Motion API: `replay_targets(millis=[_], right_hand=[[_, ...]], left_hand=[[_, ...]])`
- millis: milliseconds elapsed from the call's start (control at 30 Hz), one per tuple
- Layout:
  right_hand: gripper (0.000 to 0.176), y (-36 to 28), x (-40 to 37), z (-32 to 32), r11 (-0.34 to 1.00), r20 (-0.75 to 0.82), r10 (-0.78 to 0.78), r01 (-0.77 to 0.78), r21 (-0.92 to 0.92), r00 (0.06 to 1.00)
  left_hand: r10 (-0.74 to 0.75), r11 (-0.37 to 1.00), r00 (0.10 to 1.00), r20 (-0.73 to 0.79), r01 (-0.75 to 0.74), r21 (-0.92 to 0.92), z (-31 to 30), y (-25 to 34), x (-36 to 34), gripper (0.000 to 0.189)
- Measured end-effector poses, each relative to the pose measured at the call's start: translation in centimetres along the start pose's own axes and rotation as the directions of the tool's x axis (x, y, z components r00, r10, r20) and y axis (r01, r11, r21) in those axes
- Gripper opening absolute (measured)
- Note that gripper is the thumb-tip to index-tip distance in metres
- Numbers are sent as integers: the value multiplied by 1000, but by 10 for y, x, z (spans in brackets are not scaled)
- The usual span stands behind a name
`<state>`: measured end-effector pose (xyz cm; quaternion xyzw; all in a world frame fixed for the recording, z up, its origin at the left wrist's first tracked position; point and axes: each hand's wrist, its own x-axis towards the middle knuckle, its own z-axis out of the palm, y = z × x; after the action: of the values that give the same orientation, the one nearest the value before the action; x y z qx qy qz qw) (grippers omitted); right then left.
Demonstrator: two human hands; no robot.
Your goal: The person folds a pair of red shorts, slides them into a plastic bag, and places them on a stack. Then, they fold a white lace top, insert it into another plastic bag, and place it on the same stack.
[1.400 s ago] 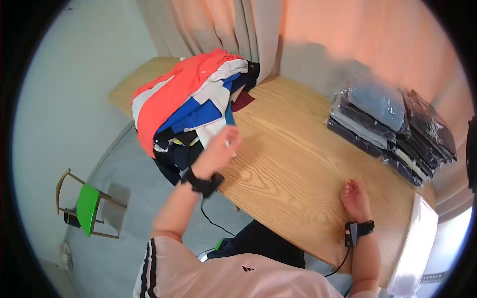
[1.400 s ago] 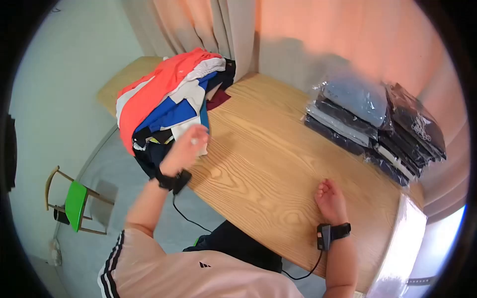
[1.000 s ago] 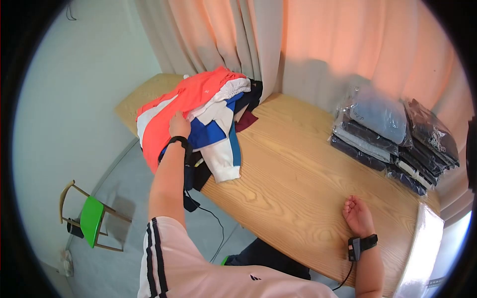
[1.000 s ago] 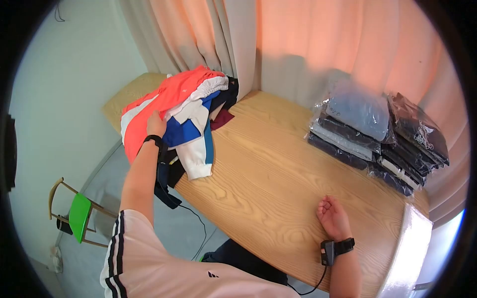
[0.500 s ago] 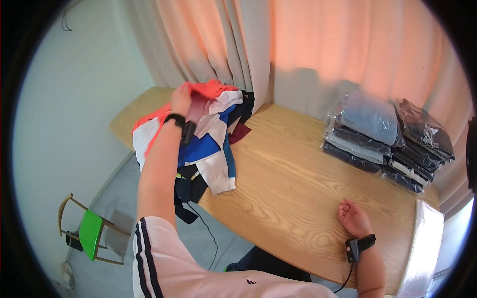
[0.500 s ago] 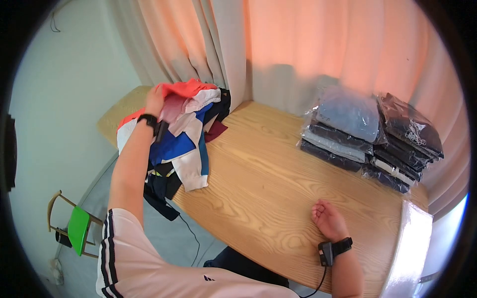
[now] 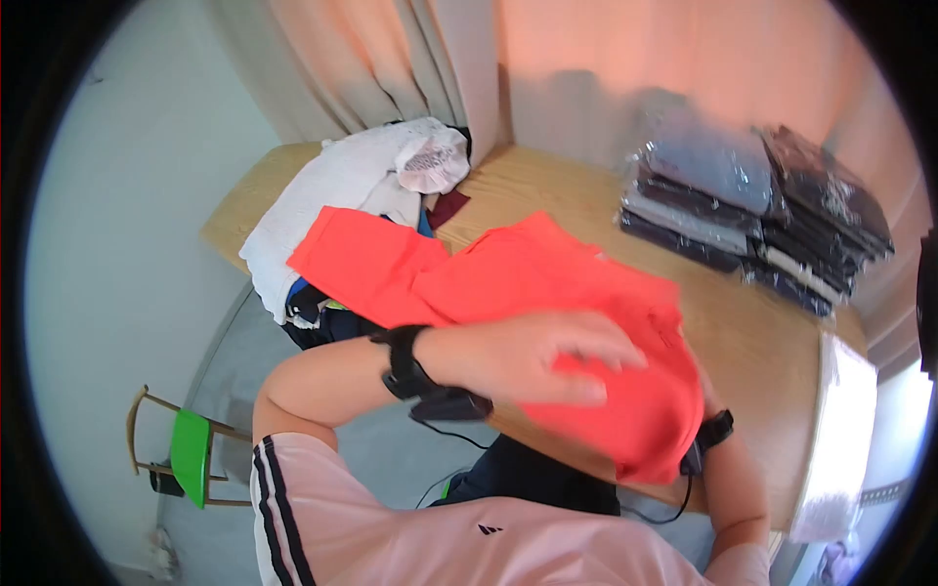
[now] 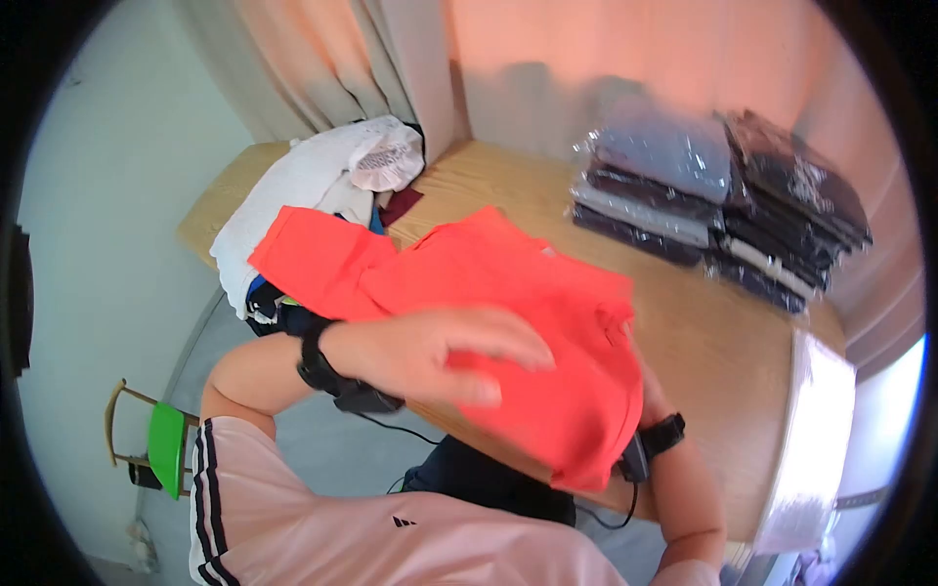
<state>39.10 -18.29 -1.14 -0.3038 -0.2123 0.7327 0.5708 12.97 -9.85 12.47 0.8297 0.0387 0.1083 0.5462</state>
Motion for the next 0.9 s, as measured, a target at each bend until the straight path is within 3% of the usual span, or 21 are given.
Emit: replay_targets(millis=[33,67,100,133,167,200,267,300,367,400,467,600,667,700,767,900], right_hand=[[52,0,2,-3,993,3,99,-99,68,995],[56,2,4,-7,971,17,193,-194,137,981],[56,4,6,-11,969,-3,191,-188,161,982],[58,5,7,-15,974,-23,188,-184,136,982],[59,6,8,-18,978,-40,183,-177,108,982],[59,6,9,-18,979,-49,173,-167,120,984],[58,4,8,-17,981,-48,180,-176,77,983],[58,4,7,-19,983,-56,168,-163,84,984],[57,4,8,-25,975,-69,216,-212,61,974],[57,5,9,-28,979,-77,200,-196,60,977],[54,8,12,-31,989,-61,147,-145,30,987],[47,9,11,-34,993,-92,121,-119,21,988],[38,8,8,-32,991,-4,132,-132,-5,991],[38,9,8,-33,992,-5,127,-127,1,992],[39,12,9,-33,988,-8,144,-145,-61,989],[36,8,3,-24,983,-33,158,-160,-89,987]], left_hand=[[64,989,997,-50,-56,137,-7,-6,-1,34],[-99,995,984,-145,97,-22,-22,-12,0,33],[-123,991,955,-271,105,-80,-35,-17,2,32],[-165,981,918,-359,191,38,-59,-32,5,31],[-312,950,813,-491,256,-179,-68,-38,7,31],[-320,936,761,-564,345,-66,-84,-56,8,32],[-430,850,672,-603,527,-19,-112,-96,13,42],[-428,852,683,-592,523,-12,-116,-110,18,42],[-501,723,595,-628,687,74,-121,-136,31,59],[-492,731,609,-622,677,85,-129,-168,35,59],[-499,805,614,-611,589,-66,-141,-226,47,70],[-506,708,578,-641,702,74,-118,-212,81,69],[-639,635,592,-490,766,97,-117,-215,87,61],[-640,633,594,-487,767,104,-110,-207,88,61],[-537,824,745,-396,564,-58,-91,-173,84,50],[-451,876,716,-534,469,-111,-68,-118,72,42]])
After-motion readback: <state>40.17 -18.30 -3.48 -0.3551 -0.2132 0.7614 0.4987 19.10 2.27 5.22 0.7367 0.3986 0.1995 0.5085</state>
